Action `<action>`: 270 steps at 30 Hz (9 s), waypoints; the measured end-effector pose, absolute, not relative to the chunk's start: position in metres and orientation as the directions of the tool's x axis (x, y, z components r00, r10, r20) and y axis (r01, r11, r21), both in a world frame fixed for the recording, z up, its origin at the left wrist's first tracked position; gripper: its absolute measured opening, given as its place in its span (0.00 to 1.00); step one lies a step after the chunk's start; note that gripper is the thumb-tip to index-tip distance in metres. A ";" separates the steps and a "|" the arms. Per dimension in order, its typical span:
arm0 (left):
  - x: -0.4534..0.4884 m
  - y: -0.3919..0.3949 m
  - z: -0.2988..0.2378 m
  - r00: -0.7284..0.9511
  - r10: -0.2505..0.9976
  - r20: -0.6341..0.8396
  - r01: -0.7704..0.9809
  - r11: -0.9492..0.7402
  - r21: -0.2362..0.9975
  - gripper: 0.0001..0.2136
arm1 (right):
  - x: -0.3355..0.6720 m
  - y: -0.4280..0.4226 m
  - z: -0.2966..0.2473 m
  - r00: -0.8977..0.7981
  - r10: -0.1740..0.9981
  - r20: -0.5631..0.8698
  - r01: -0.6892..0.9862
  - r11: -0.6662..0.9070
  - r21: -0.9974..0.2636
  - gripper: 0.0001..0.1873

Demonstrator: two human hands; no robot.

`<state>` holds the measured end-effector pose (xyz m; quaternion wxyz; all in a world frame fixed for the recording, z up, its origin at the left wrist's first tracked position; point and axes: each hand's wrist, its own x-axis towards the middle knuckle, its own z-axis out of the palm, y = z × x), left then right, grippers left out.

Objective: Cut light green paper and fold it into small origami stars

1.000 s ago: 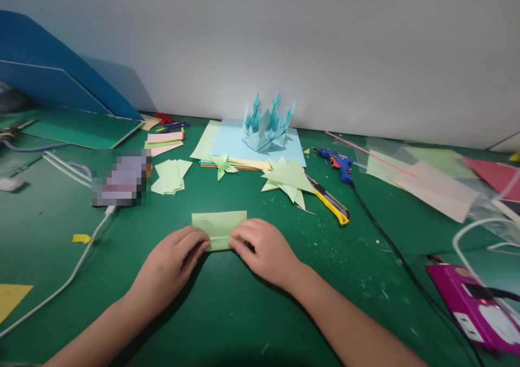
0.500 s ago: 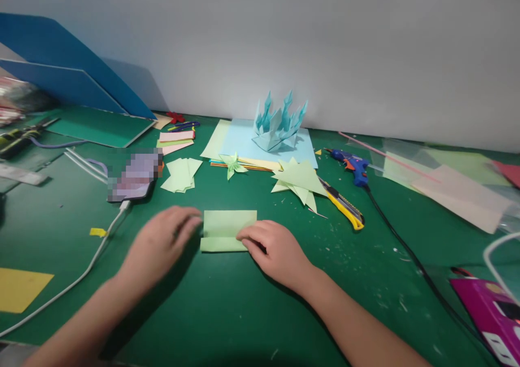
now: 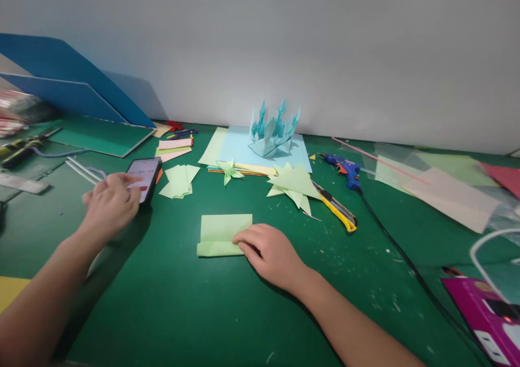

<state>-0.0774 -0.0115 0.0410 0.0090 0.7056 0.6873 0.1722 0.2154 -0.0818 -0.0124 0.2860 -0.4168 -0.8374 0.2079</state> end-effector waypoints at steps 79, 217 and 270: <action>0.021 -0.139 -0.019 0.648 0.721 0.243 0.722 -0.684 0.104 0.21 | 0.214 -0.082 -0.011 -0.448 0.853 0.268 0.559 0.501 -0.661 0.08; 0.022 -0.138 0.004 0.630 0.725 0.278 0.772 -0.624 -0.123 0.17 | 0.228 -0.079 0.002 -0.683 0.640 0.352 0.448 0.748 -0.490 0.15; 0.019 -0.126 -0.009 0.610 0.703 0.364 0.749 -0.663 0.025 0.18 | 0.219 -0.076 -0.015 -0.616 0.630 0.473 0.513 0.776 -0.366 0.13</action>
